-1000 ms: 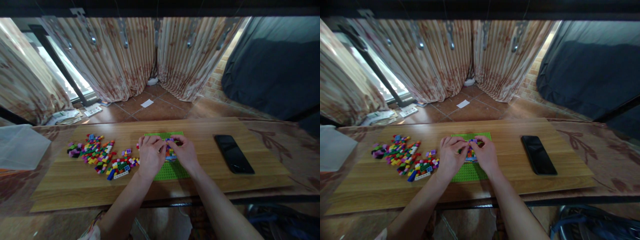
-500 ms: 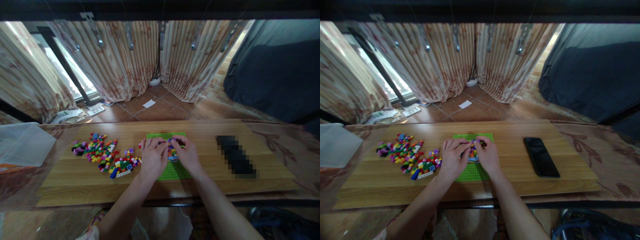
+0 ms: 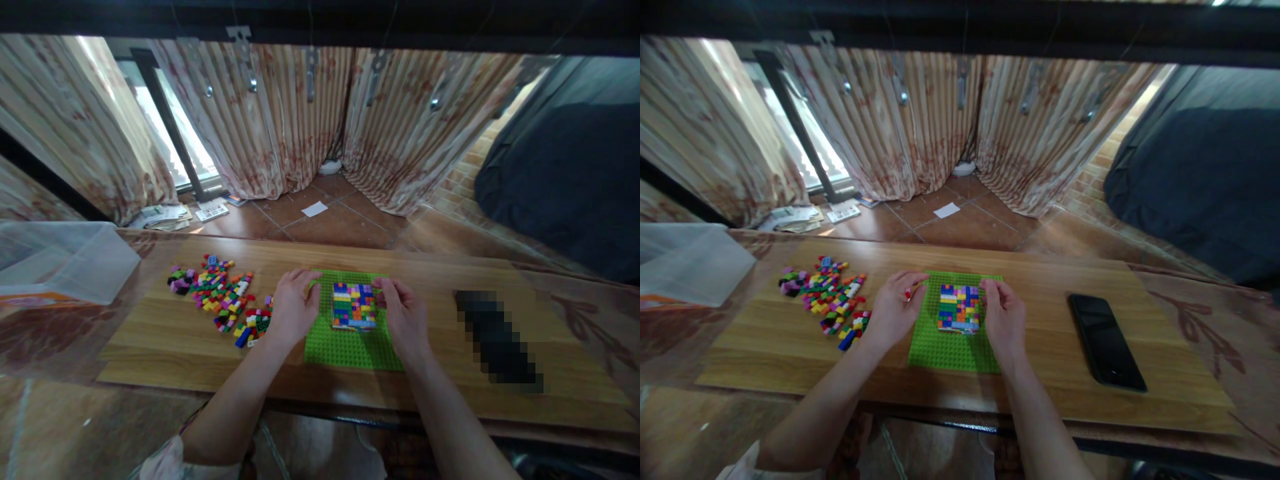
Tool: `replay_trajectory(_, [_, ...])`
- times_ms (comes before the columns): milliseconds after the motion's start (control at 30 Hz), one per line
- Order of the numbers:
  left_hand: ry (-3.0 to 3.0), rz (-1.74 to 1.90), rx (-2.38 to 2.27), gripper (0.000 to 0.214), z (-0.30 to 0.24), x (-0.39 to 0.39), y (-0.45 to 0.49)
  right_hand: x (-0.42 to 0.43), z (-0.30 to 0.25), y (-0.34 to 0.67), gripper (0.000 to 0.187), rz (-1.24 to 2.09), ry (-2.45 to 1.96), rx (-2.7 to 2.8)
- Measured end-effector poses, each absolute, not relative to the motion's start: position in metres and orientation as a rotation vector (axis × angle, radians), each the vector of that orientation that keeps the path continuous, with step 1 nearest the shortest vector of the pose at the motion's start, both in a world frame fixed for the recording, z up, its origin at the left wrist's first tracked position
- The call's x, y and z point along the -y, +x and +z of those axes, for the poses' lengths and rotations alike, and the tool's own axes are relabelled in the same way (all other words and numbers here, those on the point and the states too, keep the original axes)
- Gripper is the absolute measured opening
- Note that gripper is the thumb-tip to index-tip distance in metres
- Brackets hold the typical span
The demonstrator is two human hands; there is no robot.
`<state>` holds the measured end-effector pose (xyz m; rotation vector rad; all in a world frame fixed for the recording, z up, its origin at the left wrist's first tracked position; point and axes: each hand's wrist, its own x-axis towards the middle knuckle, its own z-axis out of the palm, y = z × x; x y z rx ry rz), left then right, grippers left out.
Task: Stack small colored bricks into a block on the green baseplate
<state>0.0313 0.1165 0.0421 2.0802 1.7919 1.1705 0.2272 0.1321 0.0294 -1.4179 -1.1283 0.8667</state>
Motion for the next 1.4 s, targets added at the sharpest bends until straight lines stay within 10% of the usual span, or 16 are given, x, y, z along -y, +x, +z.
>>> replay_trajectory(1400, [1.997, 0.497, -1.768, 0.017, 0.046, -0.114, -0.041, -0.134, 0.02, 0.234, 0.04, 0.732, -1.548, 1.289])
